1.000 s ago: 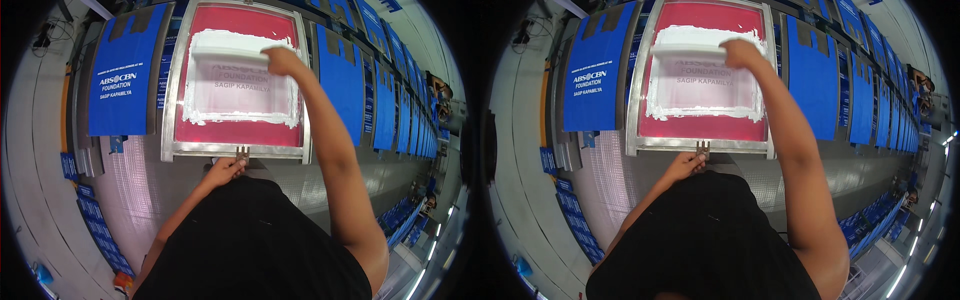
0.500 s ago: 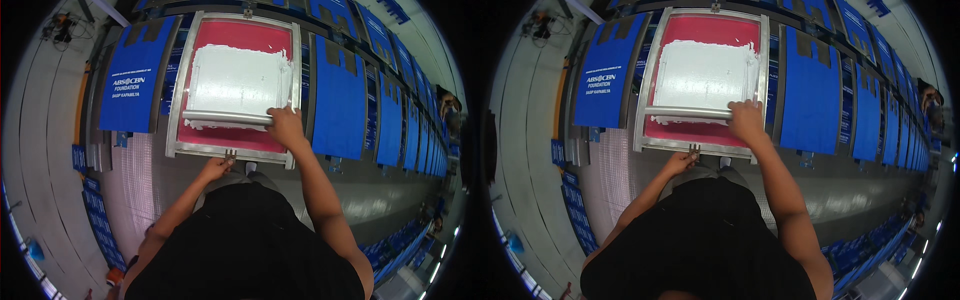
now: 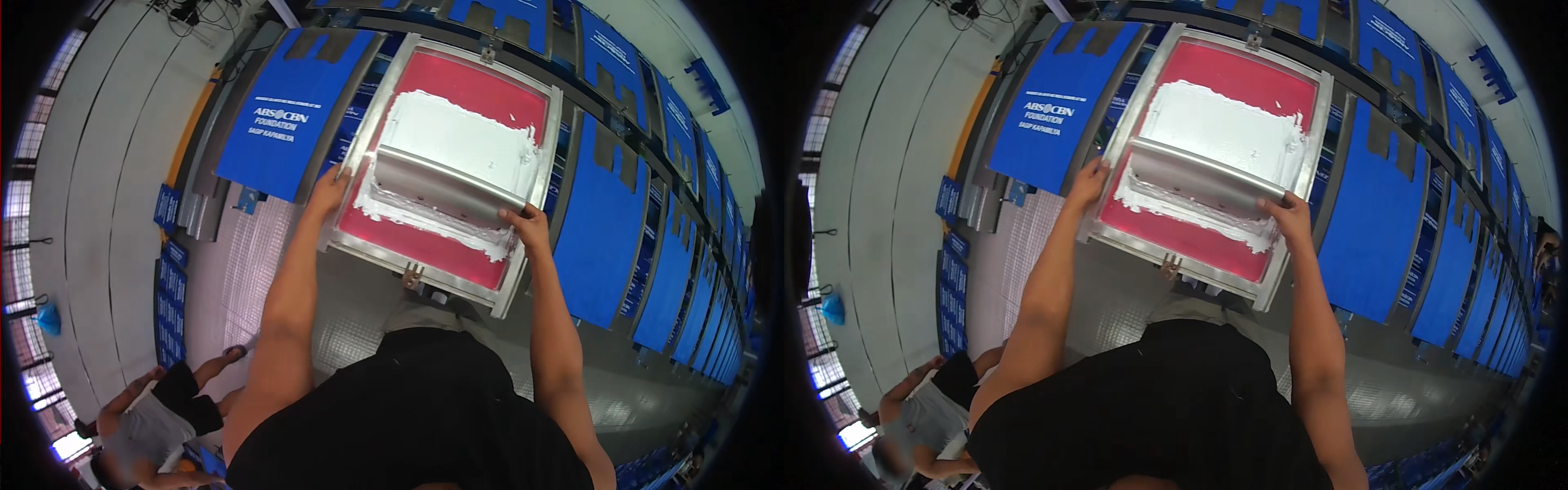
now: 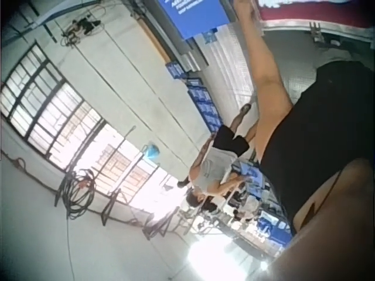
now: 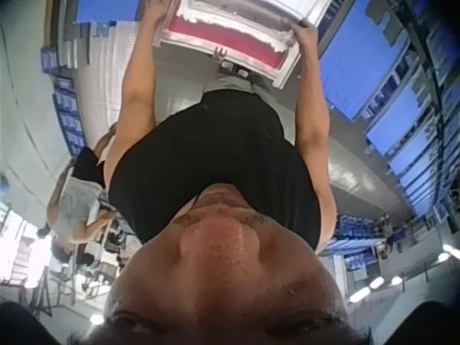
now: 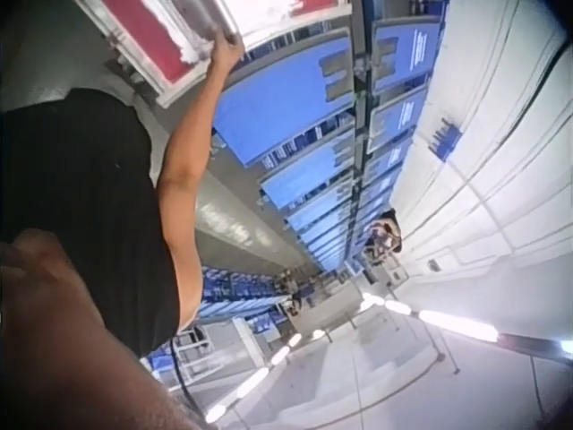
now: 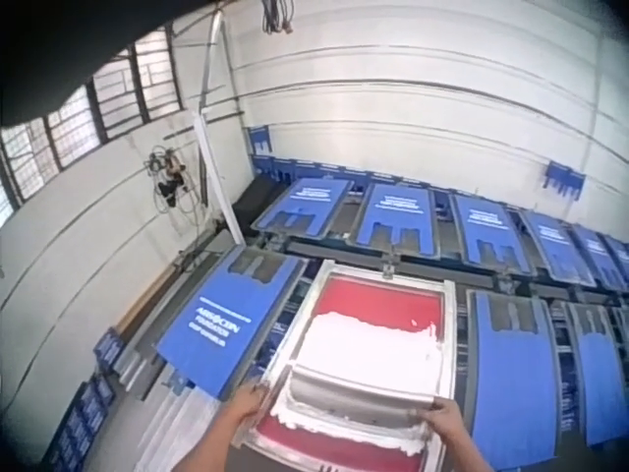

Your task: Printing logos onto t-shirts using a manual screen-printing press and squeegee.

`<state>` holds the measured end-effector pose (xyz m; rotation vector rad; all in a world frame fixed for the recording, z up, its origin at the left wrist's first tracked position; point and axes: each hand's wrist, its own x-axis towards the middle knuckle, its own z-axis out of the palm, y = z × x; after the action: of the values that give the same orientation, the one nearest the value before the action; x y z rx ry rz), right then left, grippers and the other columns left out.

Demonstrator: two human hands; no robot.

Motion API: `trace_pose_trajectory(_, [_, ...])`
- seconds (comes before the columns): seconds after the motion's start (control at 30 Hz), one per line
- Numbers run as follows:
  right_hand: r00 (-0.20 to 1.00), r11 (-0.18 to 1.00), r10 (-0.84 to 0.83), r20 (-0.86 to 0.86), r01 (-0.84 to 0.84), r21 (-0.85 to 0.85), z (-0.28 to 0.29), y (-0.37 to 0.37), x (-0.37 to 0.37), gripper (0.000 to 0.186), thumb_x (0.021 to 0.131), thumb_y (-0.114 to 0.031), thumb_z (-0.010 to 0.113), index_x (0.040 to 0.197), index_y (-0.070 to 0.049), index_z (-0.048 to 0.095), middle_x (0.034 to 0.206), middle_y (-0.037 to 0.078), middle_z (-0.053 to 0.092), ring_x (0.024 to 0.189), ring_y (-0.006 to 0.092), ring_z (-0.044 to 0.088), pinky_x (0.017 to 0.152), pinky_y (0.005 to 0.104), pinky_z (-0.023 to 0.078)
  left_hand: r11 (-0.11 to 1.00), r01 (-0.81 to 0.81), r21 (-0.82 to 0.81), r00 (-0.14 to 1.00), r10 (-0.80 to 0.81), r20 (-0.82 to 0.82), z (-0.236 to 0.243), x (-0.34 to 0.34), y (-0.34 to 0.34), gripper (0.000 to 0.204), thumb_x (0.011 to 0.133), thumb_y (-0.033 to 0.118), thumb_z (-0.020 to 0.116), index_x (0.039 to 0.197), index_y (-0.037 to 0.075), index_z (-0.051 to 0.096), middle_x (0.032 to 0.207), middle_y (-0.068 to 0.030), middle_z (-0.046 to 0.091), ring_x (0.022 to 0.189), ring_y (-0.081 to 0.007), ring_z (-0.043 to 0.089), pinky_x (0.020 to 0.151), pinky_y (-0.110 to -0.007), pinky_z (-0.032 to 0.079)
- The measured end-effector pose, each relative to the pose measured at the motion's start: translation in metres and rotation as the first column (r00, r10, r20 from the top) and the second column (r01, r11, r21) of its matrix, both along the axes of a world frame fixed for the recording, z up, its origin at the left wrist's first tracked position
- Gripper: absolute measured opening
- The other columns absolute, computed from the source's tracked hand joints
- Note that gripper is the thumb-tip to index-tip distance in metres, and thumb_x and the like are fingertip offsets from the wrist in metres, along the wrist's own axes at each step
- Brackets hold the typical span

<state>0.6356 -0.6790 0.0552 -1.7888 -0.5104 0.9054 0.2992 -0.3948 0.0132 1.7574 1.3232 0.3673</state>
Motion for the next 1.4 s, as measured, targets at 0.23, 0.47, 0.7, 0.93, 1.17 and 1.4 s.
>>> trace_pose_trajectory(0.23, [0.996,0.996,-0.067,-0.052,0.064,-0.064,0.045,-0.005,-0.005,0.039,0.069,-0.013,0.081,0.103,0.002,0.068,0.090,0.007,0.069,0.081,0.0146,0.062,0.075,0.0281,0.048,0.995,-0.007,-0.104,0.983,0.026,0.179,0.042,-0.014,-0.013,0.042,0.098,0.026,0.052,0.131,0.000,0.051,0.113,-0.0143,0.065,0.100,-0.0176,0.060,0.087,-0.029,0.046])
trace_pose_trajectory(0.47, [0.980,0.973,-0.190,0.058,0.195,-0.123,0.051,-0.004,-0.034,0.038,0.066,-0.012,0.080,0.099,0.002,0.070,0.087,0.008,0.069,0.082,0.0160,0.064,0.078,0.0281,0.049,0.983,0.120,-0.139,0.944,-0.070,0.323,-0.015,-0.013,0.014,0.046,0.097,0.026,0.055,0.130,-0.005,0.051,0.122,-0.0191,0.061,0.111,-0.0209,0.056,0.095,-0.030,0.043])
trace_pose_trajectory(0.7, [0.982,0.975,-0.172,0.072,0.180,-0.133,0.054,0.002,-0.024,0.039,0.065,-0.013,0.081,0.099,0.003,0.069,0.087,0.009,0.069,0.082,0.0160,0.063,0.076,0.0292,0.048,0.985,0.091,-0.147,0.953,-0.043,0.299,-0.013,-0.012,0.005,0.044,0.096,0.029,0.057,0.129,-0.001,0.054,0.116,-0.0148,0.064,0.103,-0.0173,0.059,0.089,-0.029,0.045])
trace_pose_trajectory(0.93, [0.996,0.992,-0.086,-0.014,0.084,-0.091,0.034,-0.003,-0.009,0.039,0.066,-0.012,0.081,0.100,0.002,0.069,0.087,0.008,0.068,0.079,0.0152,0.062,0.075,0.0289,0.048,0.975,0.000,-0.220,0.952,0.067,0.299,-0.005,-0.017,-0.004,0.046,0.096,0.030,0.056,0.128,-0.004,0.053,0.114,-0.0151,0.064,0.101,-0.0170,0.059,0.089,-0.028,0.045])
trace_pose_trajectory(1.17, [0.996,0.987,-0.075,0.038,0.080,-0.137,0.022,0.005,0.009,0.045,0.068,-0.018,0.083,0.107,-0.001,0.068,0.095,0.009,0.069,0.085,0.0162,0.063,0.075,0.0288,0.049,0.988,-0.045,-0.149,0.966,0.081,0.246,-0.023,-0.009,0.008,0.049,0.096,0.032,0.057,0.129,-0.003,0.053,0.119,-0.0172,0.062,0.107,-0.0200,0.058,0.094,-0.029,0.043])
trace_pose_trajectory(1.4, [0.995,0.991,-0.083,0.050,0.088,-0.101,0.002,0.000,0.009,0.049,0.067,-0.019,0.084,0.108,0.002,0.068,0.096,0.010,0.069,0.088,0.0172,0.064,0.082,0.0285,0.049,0.980,0.000,-0.199,0.964,0.052,0.259,-0.035,0.006,0.011,0.052,0.095,0.036,0.058,0.130,-0.002,0.052,0.118,-0.0155,0.062,0.104,-0.0174,0.057,0.090,-0.027,0.043])
